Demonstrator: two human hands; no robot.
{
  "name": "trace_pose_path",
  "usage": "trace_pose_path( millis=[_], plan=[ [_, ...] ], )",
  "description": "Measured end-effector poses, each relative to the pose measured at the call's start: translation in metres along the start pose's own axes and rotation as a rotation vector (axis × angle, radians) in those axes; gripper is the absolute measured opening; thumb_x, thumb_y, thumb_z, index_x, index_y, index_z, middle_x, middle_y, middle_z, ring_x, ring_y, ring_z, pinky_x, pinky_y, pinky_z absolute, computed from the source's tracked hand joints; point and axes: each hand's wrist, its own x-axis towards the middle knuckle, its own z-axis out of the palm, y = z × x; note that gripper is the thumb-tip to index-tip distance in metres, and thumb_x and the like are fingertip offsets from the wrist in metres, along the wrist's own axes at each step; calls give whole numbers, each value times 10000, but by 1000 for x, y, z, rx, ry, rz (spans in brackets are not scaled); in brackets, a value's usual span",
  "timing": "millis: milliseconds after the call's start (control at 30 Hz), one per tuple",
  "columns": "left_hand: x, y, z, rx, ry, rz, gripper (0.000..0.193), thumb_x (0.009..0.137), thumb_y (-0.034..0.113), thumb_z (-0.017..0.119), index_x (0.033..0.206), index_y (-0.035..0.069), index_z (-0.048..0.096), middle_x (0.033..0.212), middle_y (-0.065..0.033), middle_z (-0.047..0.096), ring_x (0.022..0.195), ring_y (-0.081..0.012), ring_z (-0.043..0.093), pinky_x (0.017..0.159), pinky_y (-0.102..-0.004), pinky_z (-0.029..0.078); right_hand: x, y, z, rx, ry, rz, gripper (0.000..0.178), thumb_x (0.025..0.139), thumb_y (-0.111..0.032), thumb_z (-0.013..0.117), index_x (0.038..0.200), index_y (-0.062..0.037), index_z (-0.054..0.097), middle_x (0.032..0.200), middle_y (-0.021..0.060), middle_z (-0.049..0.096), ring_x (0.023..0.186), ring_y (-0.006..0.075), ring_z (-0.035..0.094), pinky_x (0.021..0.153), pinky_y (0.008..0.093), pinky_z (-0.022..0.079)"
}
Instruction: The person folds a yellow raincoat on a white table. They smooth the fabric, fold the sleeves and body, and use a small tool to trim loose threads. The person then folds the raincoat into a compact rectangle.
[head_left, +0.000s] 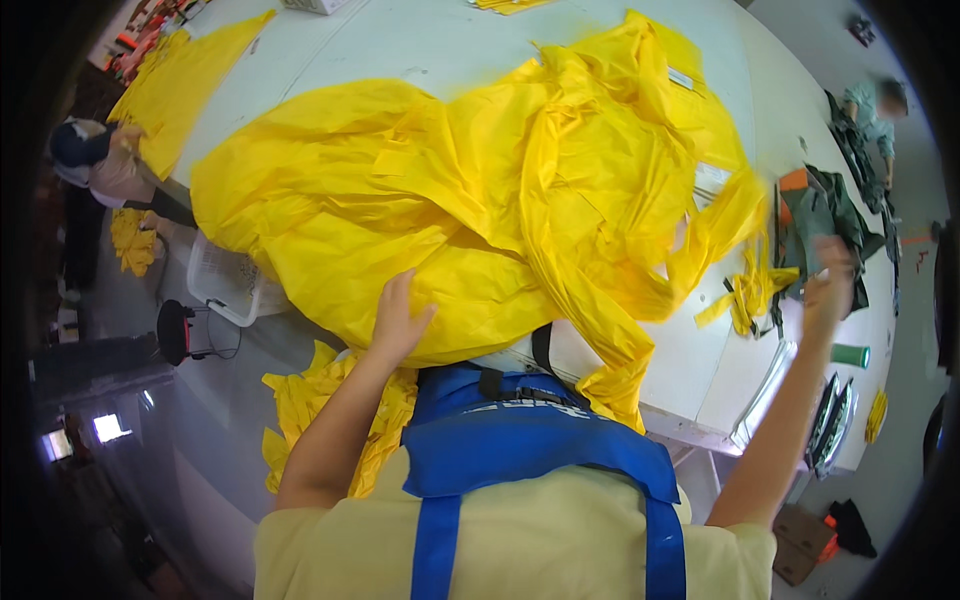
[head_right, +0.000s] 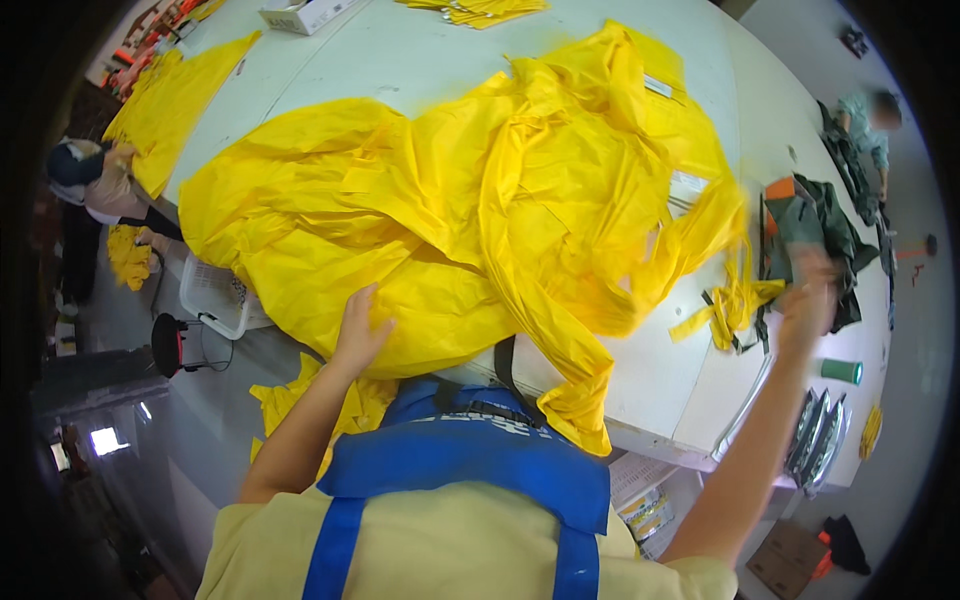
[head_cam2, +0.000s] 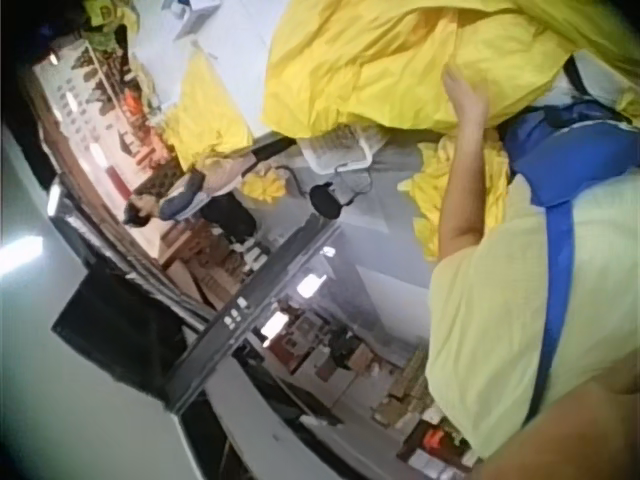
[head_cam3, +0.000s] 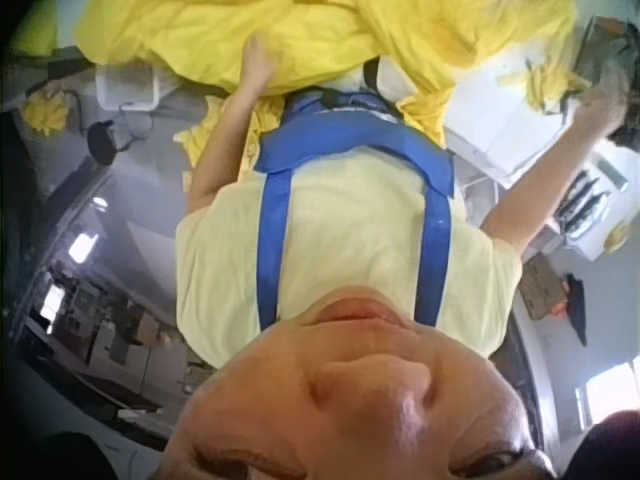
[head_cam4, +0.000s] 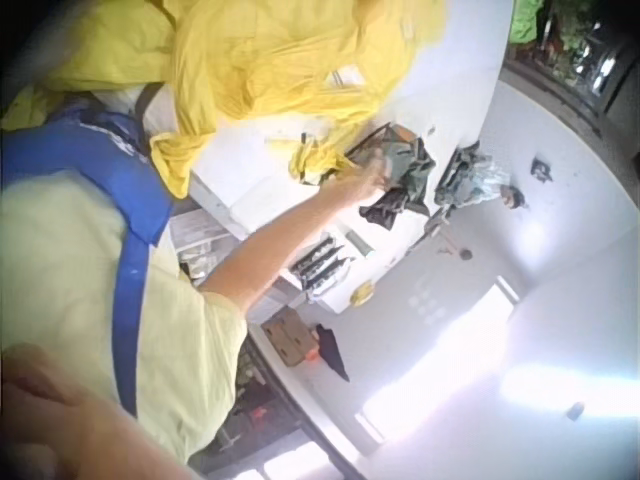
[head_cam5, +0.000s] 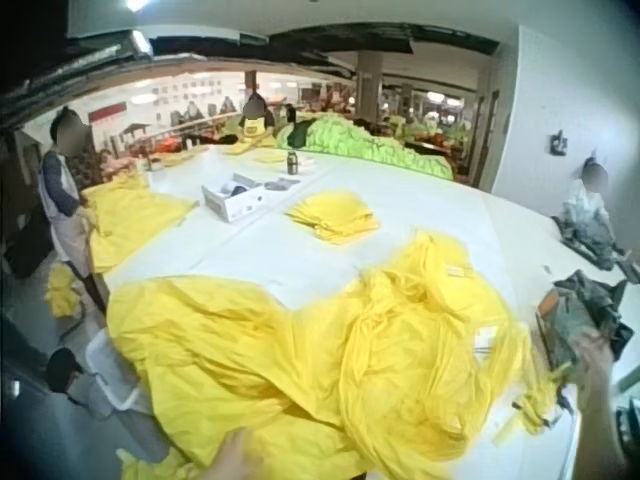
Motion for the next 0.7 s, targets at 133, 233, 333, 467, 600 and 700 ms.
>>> trace_pose_path(
  millis=[133,233,333,467,600,700],
  plan=[
    [45,2,-8,-502,166,-216,604,788,130,685,1306,9,398,1156,-179,505,966,-251,534,875,-375,438,-128,107,84,-587,-527,0,398,855,-251,614,1203,-60,584,1068,122,650,882,201,609,806,273,459],
    [81,9,-28,-601,300,-339,578,800,115,669,1299,4,399,1160,-160,504,952,-222,544,869,-352,437,-205,69,144,-1062,-733,-52,464,735,-263,743,1126,-45,623,998,132,676,860,227,649,766,313,498],
    [117,-13,-44,-254,492,-163,561,806,130,670,1288,10,409,1201,-173,486,932,-264,567,872,-372,438,-195,102,128,-912,-781,-56,335,754,-212,705,1035,-37,651,886,153,682,785,251,659,723,328,503],
    [153,-28,-66,166,552,-44,460,837,298,639,1206,46,525,1174,-157,565,970,-307,584,882,-418,423,-146,13,94,-575,-571,-46,97,830,-26,605,927,-17,612,717,-51,538,629,34,466,555,197,370],
    [169,30,-79,172,-30,-324,453,851,482,569,1092,105,631,1068,-97,661,1008,-278,601,876,-402,421,-134,-66,59,-589,-577,86,52,816,6,580,856,-27,580,723,-36,536,635,36,469,577,184,364],
    [146,45,-44,127,-200,-184,368,839,384,598,1070,97,614,1023,-131,656,991,-282,605,846,-447,421,-123,-52,17,-1307,-619,-25,183,782,-64,618,953,1,613,770,101,634,698,181,596,670,299,471]
  ],
)
